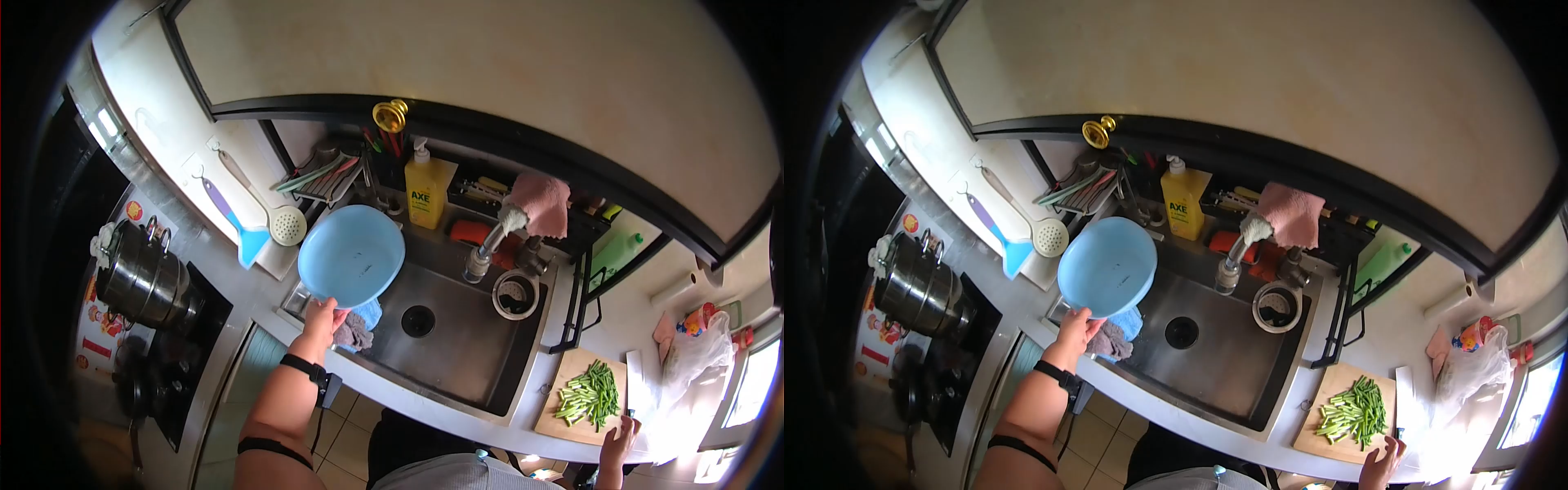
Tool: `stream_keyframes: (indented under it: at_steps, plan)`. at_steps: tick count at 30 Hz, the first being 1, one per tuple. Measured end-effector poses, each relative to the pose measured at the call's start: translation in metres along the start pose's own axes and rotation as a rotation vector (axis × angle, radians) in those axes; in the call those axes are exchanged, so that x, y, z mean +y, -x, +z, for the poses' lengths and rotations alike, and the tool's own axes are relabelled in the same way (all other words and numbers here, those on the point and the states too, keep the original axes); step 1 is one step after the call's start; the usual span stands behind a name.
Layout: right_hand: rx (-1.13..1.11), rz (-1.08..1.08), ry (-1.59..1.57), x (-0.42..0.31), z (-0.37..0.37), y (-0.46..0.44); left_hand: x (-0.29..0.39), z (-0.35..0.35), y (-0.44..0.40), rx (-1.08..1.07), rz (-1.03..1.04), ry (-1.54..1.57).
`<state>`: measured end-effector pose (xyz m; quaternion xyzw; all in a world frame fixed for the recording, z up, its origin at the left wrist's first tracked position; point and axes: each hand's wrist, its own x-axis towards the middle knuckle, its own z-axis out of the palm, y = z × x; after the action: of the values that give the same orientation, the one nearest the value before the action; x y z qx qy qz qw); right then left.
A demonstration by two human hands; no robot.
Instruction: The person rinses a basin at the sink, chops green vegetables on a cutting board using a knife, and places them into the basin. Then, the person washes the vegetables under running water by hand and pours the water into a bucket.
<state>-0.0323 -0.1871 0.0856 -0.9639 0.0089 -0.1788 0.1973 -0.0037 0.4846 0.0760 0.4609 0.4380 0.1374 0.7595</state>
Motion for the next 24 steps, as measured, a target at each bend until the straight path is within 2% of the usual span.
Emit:
stream_keyframes:
  at_steps: [3,5,6,7,9,10,11,15,16,19,21,24]
  plan:
    - [-0.125,0.085,-0.077,-0.006,0.000,-0.005,-0.015,0.000,0.053,0.042,0.060,-0.185]
    - [-0.176,-0.066,-0.178,-0.019,0.000,-0.016,-0.030,0.002,0.080,0.060,0.055,-0.249]
    - [-0.178,-0.203,-0.110,-0.025,0.002,-0.025,-0.037,0.002,0.091,-0.002,0.050,-0.270]
    - [-0.273,-0.234,-0.212,-0.036,0.002,-0.034,-0.046,0.003,0.102,-0.005,0.047,-0.274]
    - [-0.219,-0.426,-0.272,-0.056,0.018,-0.049,-0.061,0.008,0.119,-0.006,-0.002,-0.245]
    - [-0.361,-0.394,-0.290,-0.076,0.017,-0.062,-0.070,0.010,0.122,-0.007,-0.017,-0.265]
    - [-0.429,-0.457,-0.298,-0.093,0.020,-0.074,-0.079,0.015,0.127,-0.001,-0.022,-0.265]
    - [-0.417,-0.622,-0.279,-0.157,0.066,-0.113,-0.112,0.027,0.126,-0.061,-0.110,-0.339]
    - [-0.339,-0.672,-0.279,-0.169,0.084,-0.125,-0.116,0.034,0.127,-0.086,-0.122,-0.363]
    - [-0.355,-0.609,-0.112,-0.198,0.128,-0.167,-0.130,0.047,0.117,-0.178,-0.163,-0.385]
    - [-0.443,-0.437,0.096,-0.228,0.137,-0.195,-0.137,0.053,0.106,-0.237,-0.179,-0.439]
    - [-0.399,-0.430,0.291,-0.228,0.183,-0.231,-0.136,0.065,0.097,-0.302,-0.197,-0.429]
